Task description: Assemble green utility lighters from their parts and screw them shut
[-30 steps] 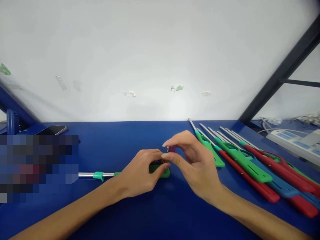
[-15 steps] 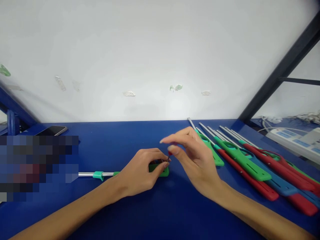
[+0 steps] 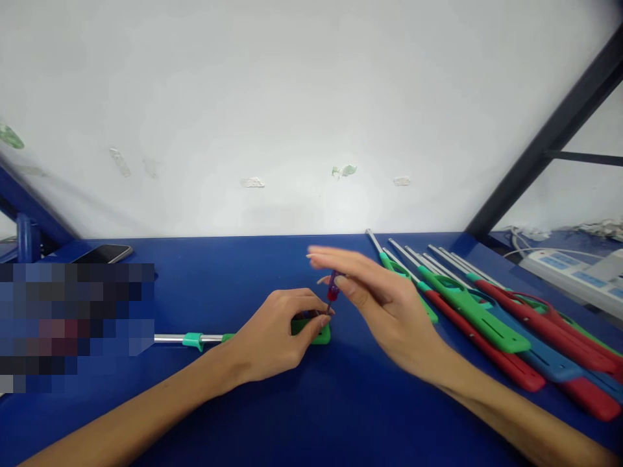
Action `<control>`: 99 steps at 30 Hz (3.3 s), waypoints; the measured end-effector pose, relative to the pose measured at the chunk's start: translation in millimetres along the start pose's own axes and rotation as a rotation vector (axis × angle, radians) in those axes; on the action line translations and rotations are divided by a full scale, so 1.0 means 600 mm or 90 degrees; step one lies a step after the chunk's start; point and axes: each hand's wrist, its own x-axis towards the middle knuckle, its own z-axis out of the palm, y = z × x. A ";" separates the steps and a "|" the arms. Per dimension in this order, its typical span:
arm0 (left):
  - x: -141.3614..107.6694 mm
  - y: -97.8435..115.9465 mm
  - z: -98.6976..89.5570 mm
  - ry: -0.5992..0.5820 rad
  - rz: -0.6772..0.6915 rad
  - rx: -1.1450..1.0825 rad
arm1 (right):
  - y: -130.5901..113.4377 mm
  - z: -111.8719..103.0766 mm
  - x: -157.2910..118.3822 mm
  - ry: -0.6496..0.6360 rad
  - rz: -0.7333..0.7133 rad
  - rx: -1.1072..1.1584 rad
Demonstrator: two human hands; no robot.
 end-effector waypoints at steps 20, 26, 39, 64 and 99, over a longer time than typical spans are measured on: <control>0.000 -0.005 0.003 0.004 0.003 0.005 | 0.005 0.003 -0.004 0.063 -0.004 0.027; 0.001 -0.005 0.003 0.000 0.008 0.005 | -0.002 -0.010 0.001 -0.034 0.013 0.054; 0.001 -0.004 0.003 0.007 0.018 0.005 | -0.005 -0.017 0.002 -0.047 0.046 0.070; -0.003 -0.005 0.006 0.006 0.030 0.010 | 0.000 -0.018 0.006 -0.031 0.053 0.088; -0.006 -0.004 0.007 -0.031 0.052 0.093 | 0.007 -0.035 0.012 0.052 0.167 0.166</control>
